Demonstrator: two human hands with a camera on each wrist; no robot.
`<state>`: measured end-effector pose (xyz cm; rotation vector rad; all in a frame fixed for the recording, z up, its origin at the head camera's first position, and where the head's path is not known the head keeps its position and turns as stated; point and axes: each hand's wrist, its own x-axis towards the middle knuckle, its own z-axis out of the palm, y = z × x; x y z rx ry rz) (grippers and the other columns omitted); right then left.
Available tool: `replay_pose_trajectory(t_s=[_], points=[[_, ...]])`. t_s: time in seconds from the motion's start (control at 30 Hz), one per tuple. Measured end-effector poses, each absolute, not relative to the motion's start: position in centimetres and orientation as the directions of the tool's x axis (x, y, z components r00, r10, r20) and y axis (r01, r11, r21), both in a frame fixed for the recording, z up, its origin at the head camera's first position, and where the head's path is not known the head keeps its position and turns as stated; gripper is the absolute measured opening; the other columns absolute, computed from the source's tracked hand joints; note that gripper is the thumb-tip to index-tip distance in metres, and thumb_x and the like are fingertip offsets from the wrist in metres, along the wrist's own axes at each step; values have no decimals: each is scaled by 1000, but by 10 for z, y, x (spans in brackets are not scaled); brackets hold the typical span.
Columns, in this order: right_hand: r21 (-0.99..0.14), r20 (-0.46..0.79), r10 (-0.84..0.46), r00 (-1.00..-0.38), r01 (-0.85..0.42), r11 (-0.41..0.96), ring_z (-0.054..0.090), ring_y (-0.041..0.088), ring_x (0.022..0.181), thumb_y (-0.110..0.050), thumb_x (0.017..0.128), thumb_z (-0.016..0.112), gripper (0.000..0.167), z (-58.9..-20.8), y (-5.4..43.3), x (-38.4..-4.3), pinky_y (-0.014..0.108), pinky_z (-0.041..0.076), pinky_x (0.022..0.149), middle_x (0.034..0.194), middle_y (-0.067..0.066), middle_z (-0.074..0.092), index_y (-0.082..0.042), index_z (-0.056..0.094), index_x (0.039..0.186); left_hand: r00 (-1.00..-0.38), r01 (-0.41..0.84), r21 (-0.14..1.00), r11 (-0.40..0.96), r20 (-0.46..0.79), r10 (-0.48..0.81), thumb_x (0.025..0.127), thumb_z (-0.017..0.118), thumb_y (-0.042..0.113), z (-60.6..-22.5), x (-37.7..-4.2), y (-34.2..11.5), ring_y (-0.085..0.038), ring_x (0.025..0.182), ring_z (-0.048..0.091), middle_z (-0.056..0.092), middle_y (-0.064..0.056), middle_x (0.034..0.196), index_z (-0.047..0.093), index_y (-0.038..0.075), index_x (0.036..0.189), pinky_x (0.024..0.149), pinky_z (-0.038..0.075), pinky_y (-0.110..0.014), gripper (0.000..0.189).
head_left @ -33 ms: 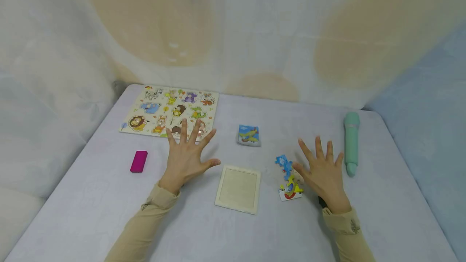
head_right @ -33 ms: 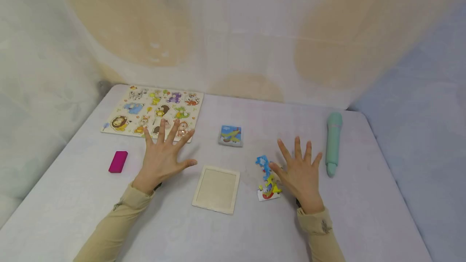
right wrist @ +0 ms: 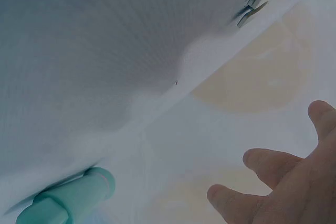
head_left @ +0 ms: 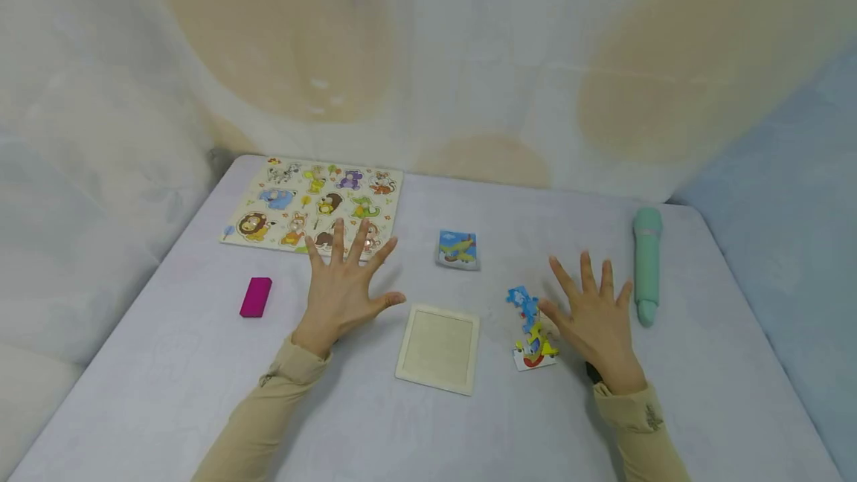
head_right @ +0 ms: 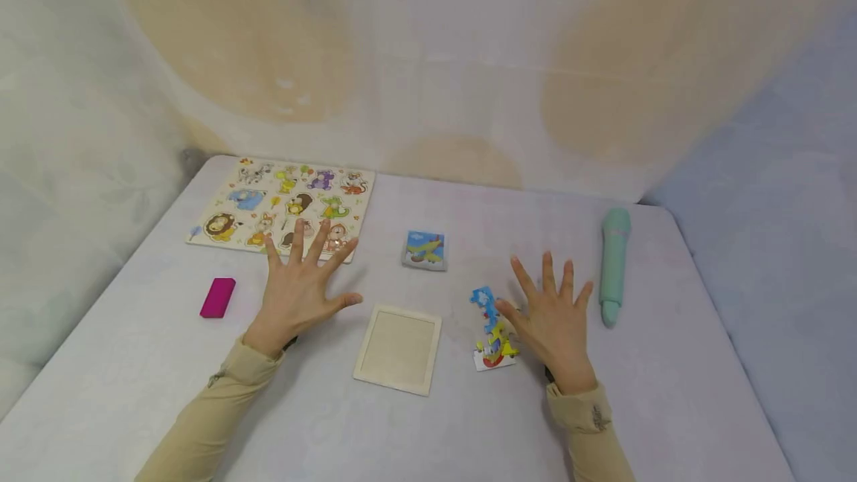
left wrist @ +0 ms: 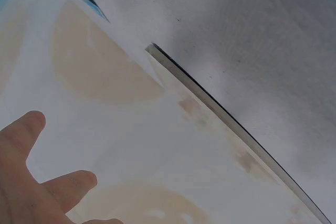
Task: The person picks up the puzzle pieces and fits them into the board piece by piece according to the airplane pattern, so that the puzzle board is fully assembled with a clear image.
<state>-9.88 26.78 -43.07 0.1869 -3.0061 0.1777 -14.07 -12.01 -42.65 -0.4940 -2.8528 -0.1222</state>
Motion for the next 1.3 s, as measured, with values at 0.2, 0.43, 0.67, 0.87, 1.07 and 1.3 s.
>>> replay_pose_trajectory(t_s=[0.2, 0.43, 0.67, 0.87, 1.07, 1.3], points=[[-123, 123, -111, -986, -126, 984, 14, 59, 141, -66, 94, 39, 73, -431, 271, -100, 80, 11, 104, 158, 26, 18, -33, 17, 156, -919, 333, 37, 942, 235, 315, 73, 4, 92, -427, -142, -120, -49, 147, 10, 17, -11, 163, 27, 41, 151, 106, 5, -80, 97], [-161, 77, -120, -990, -131, 978, 15, 57, 142, -64, 95, 39, 73, -431, 269, -102, 78, 9, 107, 159, 24, 21, -30, 19, 156, -917, 386, 100, 917, 147, 370, 82, 36, 82, -426, -138, -115, -47, 148, 8, 23, -14, 161, 31, 33, 152, 109, 5, -77, 86], [-204, -5, -122, -992, -119, 972, 30, 55, 136, -58, 93, 50, 68, -428, 256, -108, 73, 23, 107, 149, 28, 38, -13, 46, 144, -861, 457, 275, 846, -102, 499, 83, 59, 66, -433, -128, -100, -45, 147, 19, 35, -12, 157, 35, 18, 151, 111, 13, -74, 87], [-238, -22, -99, -995, -91, 967, 47, 50, 121, -50, 88, 65, 54, -430, 232, -120, 64, 39, 97, 129, 24, 57, -3, 66, 114, -750, 531, 413, 740, -178, 637, 66, 79, 61, -434, -114, -88, -42, 144, 30, 41, -5, 154, 37, 16, 150, 110, 22, -70, 103], [-253, -37, -98, -995, -85, 964, 52, 44, 110, -36, 86, 72, 38, -430, 220, -131, 57, 45, 89, 117, 22, 61, -3, 64, 101, -686, 584, 386, 714, -235, 689, 55, 91, 49, -438, -109, -87, -33, 150, 19, 27, -3, 161, 28, 14, 154, 115, 15, -67, 122], [-412, -65, -174, -983, -133, 901, 61, 28, 89, -17, 85, 74, 29, -431, 217, -139, 41, 52, 74, 104, 15, 68, -3, 61, 107, -721, 577, 371, 727, -185, 667, 53, 90, 52, -445, -113, -87, -29, 150, 21, 25, -7, 161, 24, 8, 154, 117, 15, -64, 129]])
